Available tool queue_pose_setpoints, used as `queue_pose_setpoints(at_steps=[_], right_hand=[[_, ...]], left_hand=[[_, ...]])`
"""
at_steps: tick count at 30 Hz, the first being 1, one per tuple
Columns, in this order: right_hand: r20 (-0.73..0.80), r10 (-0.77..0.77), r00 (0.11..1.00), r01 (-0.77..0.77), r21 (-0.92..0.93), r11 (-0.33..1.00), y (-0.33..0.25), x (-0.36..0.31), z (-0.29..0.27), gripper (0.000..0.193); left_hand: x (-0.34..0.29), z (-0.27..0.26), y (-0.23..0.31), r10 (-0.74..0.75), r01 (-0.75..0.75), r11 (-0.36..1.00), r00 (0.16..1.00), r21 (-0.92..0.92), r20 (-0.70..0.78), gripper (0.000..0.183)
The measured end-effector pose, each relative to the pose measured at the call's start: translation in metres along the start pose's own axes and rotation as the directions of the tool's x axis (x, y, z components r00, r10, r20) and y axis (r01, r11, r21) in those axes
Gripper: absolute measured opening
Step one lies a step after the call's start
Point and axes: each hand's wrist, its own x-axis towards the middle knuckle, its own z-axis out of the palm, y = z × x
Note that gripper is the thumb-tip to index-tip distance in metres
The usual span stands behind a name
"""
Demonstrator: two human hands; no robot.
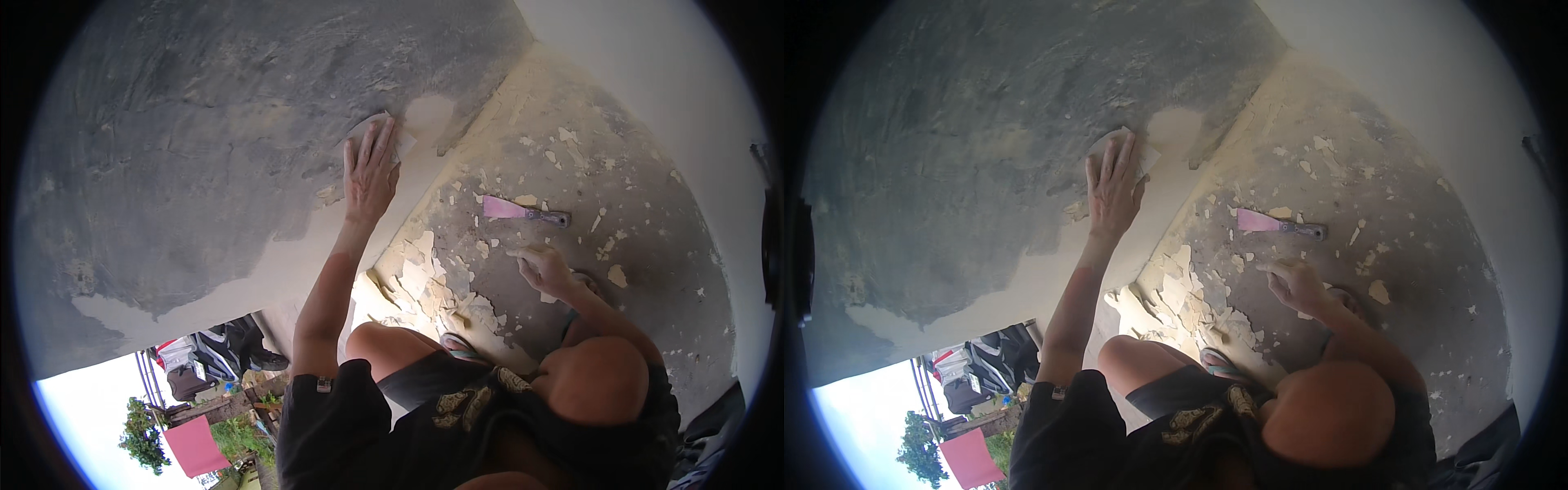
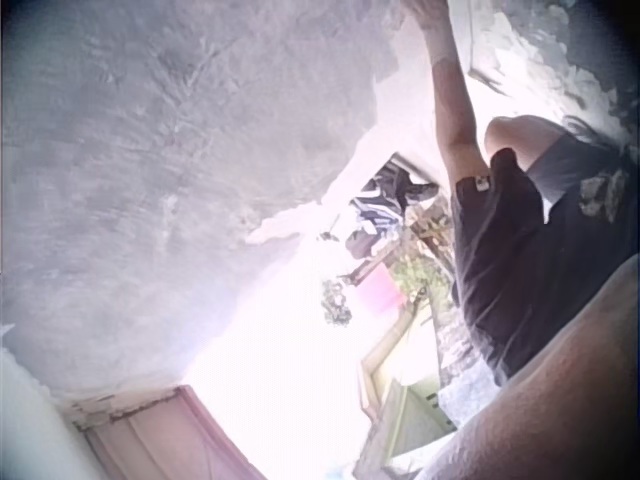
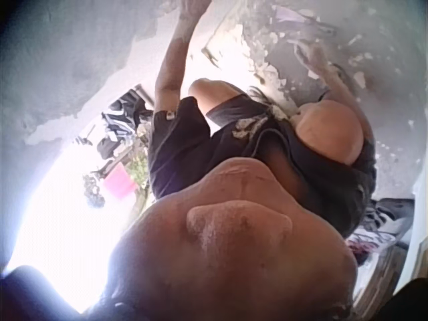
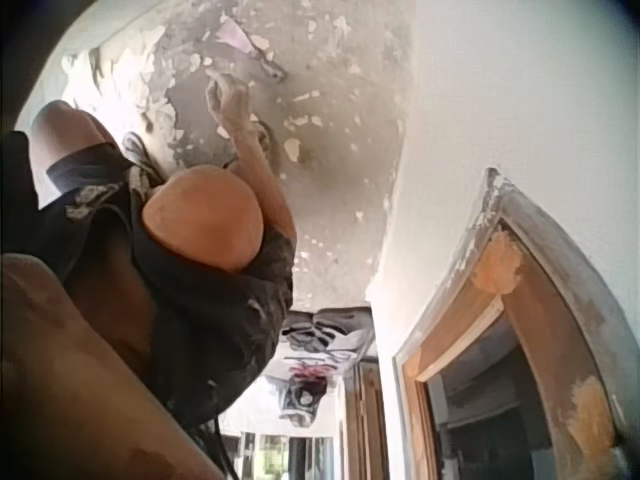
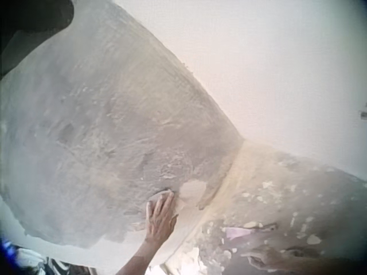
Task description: The person sands a wall by hand using a piece of sandpaper.
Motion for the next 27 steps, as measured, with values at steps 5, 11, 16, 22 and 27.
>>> queue_pose_setpoints(at_steps=[5,11,16,22,27], right_hand=[[-0.077,-0.035,0.996,0.036,0.004,0.999,0.005,-0.005,-0.012,0.02],[-0.091,-0.077,0.993,0.075,-0.017,0.997,0.02,0.003,-0.003,0.02],[-0.107,-0.066,0.992,0.064,-0.021,0.998,0.008,0.005,-0.017,0.023],[-0.08,0.023,0.997,-0.031,-0.097,0.995,0.021,-0.01,-0.022,0.026],[-0.087,-0.01,0.996,-0.001,-0.118,0.993,0.023,-0.005,-0.015,0.023]], left_hand=[[0.019,0.017,0.006,0.076,-0.075,0.996,0.997,0.057,-0.015,0.069],[0.09,0.01,0.038,0.144,-0.121,0.982,0.976,0.146,-0.165,0.07],[-0.011,0.065,0.022,0.102,-0.112,0.99,0.987,0.08,0.123,0.07],[-0.006,0.068,0.033,0.003,-0.008,0.999,0.996,0.044,0.094,0.071],[0.065,0.037,0.052,-0.007,-0.007,0.996,0.985,-0.084,-0.17,0.066]])
